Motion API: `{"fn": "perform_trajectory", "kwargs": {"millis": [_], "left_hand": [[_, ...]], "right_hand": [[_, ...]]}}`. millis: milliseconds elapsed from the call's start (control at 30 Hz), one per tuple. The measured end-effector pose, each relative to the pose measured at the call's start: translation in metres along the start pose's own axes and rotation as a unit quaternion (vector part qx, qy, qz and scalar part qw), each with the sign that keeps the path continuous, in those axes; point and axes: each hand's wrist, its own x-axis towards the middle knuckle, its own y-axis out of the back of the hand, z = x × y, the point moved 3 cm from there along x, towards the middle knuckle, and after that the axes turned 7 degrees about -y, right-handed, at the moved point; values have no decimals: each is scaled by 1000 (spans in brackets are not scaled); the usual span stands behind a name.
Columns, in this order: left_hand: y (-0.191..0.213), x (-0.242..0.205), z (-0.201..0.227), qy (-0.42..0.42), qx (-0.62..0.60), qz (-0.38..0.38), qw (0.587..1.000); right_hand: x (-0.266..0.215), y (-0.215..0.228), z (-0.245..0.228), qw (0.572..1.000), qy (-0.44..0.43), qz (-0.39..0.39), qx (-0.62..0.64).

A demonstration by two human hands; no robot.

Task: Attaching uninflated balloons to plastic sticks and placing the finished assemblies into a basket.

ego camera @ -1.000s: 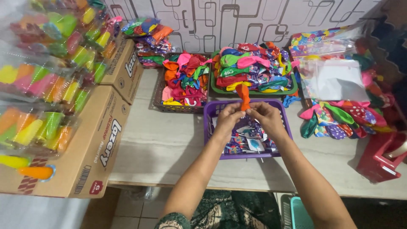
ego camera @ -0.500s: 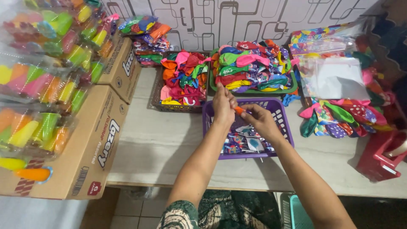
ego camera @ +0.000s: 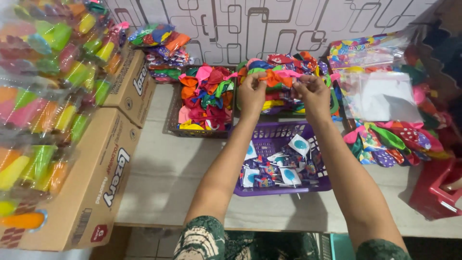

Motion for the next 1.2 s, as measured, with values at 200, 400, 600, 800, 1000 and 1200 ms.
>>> {"fn": "perform_trajectory", "kwargs": {"millis": [200, 400, 600, 800, 1000, 1200], "left_hand": [[-43, 82, -69, -130, 92, -30, 987], [-41, 85, -82, -118, 321, -130, 931], [-23, 38, -31, -282, 340, -91, 893], [-40, 38, -56, -193, 388, -205, 877], [-10, 29, -24, -193, 332, -175, 907], [60, 52, -96, -215, 355, 3, 910]], "right_hand": [[62, -15, -8, 983, 99, -5, -151], [108, -14, 44, 825, 249, 41, -506], [46, -47, 22, 792, 240, 5, -562], [53, -40, 34, 791, 162, -39, -588], [37, -42, 12, 808, 233, -27, -540], [10, -33, -1, 813, 401, 10, -422]]}}
